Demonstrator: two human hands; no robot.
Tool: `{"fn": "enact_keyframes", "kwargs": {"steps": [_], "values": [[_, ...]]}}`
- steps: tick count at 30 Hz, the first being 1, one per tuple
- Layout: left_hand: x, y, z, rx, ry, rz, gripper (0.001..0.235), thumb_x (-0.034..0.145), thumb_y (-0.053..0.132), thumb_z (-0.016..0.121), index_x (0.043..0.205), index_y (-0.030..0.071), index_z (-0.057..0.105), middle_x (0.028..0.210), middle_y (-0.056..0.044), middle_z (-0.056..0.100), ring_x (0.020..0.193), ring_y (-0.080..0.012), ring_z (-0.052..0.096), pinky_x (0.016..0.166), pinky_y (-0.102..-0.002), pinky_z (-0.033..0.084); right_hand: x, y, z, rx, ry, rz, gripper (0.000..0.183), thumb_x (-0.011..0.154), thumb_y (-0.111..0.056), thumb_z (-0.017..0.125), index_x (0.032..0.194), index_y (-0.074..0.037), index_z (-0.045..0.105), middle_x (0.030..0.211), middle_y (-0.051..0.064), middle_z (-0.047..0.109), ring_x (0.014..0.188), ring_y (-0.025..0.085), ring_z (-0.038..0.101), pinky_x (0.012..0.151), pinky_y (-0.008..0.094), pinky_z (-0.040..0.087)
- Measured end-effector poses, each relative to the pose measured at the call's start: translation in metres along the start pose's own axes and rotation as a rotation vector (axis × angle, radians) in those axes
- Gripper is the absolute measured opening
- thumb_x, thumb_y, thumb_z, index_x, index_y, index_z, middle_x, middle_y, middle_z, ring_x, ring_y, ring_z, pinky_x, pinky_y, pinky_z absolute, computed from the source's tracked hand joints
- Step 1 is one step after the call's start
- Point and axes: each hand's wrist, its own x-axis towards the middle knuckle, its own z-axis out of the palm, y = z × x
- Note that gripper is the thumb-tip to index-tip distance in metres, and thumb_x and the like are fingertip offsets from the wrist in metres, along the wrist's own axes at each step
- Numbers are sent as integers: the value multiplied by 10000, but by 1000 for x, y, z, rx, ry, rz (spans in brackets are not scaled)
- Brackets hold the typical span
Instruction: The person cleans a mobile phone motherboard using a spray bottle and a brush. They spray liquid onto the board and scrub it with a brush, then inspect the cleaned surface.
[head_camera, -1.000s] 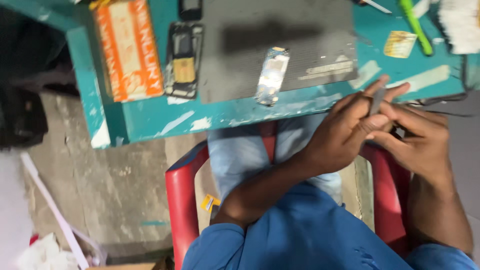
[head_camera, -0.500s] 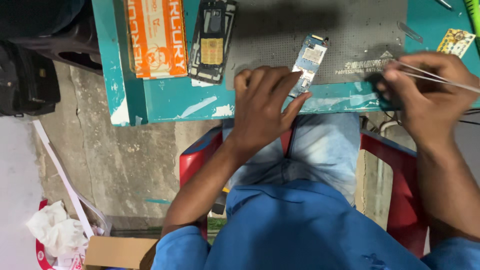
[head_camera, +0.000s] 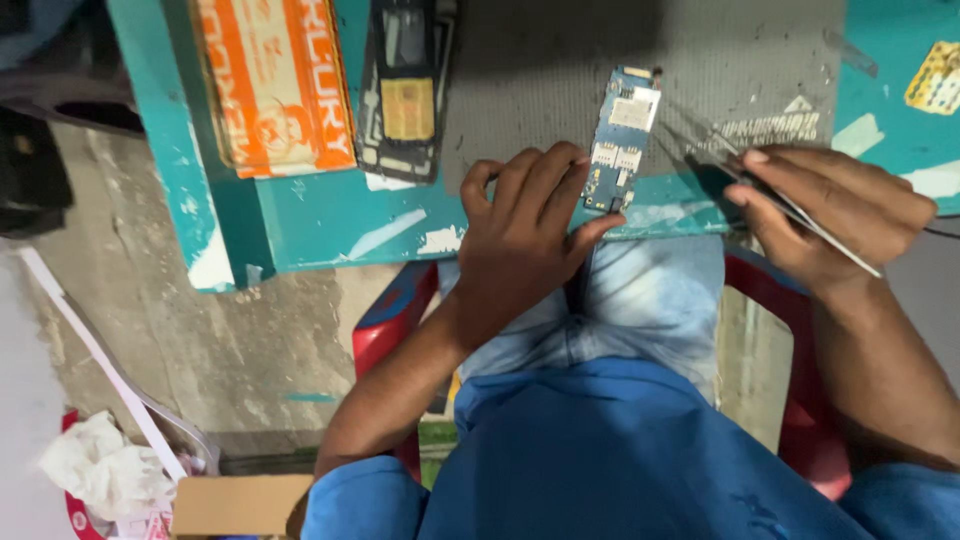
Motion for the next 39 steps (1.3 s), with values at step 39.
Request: {"fn": "enact_keyframes", "kwargs": {"steps": [39], "values": [[22,-30,-3,-45,-107,72,637,914,474,793,1355,56,600,1338,-66,563,1251,-232,547,1065,-481,372,-53,15,2,132,74,222,183,1098,38,711,1247,119,639,1105,269,694,881,271,755,750,294,628]]}}
